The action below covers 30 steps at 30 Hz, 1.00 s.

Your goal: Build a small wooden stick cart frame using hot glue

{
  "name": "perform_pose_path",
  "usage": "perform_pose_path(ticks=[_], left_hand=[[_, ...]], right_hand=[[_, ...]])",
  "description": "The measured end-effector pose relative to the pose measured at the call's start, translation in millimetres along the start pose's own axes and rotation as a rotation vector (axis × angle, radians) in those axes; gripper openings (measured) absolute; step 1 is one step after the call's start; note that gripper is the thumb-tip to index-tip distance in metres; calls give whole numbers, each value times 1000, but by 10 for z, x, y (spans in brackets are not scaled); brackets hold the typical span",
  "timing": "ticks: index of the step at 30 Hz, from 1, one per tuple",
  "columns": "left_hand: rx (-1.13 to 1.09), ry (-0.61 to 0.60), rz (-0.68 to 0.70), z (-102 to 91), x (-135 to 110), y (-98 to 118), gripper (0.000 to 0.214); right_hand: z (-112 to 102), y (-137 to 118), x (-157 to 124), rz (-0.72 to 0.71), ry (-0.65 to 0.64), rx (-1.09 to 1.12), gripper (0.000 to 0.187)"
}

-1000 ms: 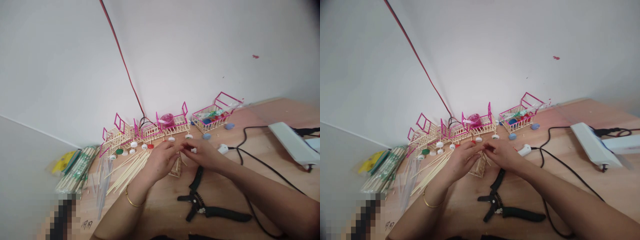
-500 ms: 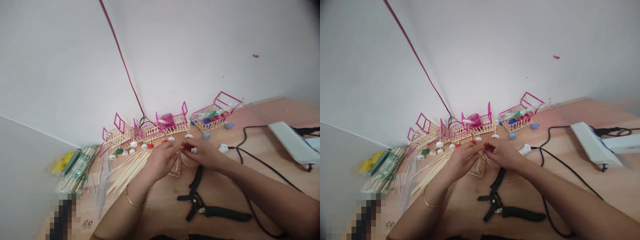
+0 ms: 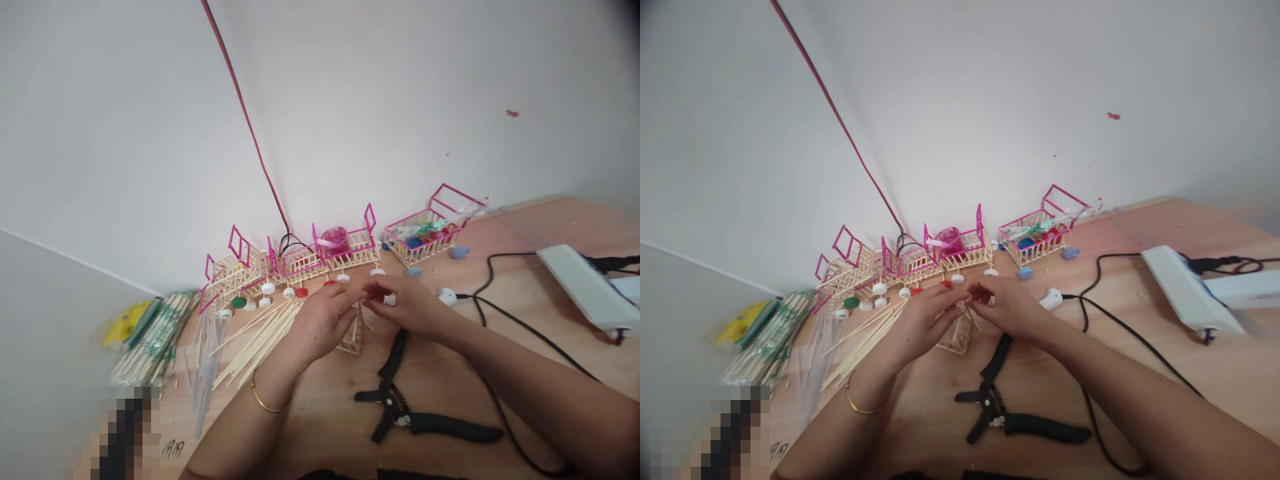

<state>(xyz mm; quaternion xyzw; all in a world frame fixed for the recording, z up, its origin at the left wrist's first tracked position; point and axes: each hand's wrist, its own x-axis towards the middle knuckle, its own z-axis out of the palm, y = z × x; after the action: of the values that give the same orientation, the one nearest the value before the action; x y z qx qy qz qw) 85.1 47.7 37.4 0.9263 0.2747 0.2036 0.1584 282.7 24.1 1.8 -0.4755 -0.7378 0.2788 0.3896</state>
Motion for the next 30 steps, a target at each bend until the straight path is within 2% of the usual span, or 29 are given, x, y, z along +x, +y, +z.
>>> perform_pose_path(ticks=[23,30], left_hand=[[40,-21,-24,0,1,13,35],[7,43,-61,-3,-1,-2,36]], right_hand=[[73,-38,21,6,59,21,14],[69,-17,25,1,54,9,14]])
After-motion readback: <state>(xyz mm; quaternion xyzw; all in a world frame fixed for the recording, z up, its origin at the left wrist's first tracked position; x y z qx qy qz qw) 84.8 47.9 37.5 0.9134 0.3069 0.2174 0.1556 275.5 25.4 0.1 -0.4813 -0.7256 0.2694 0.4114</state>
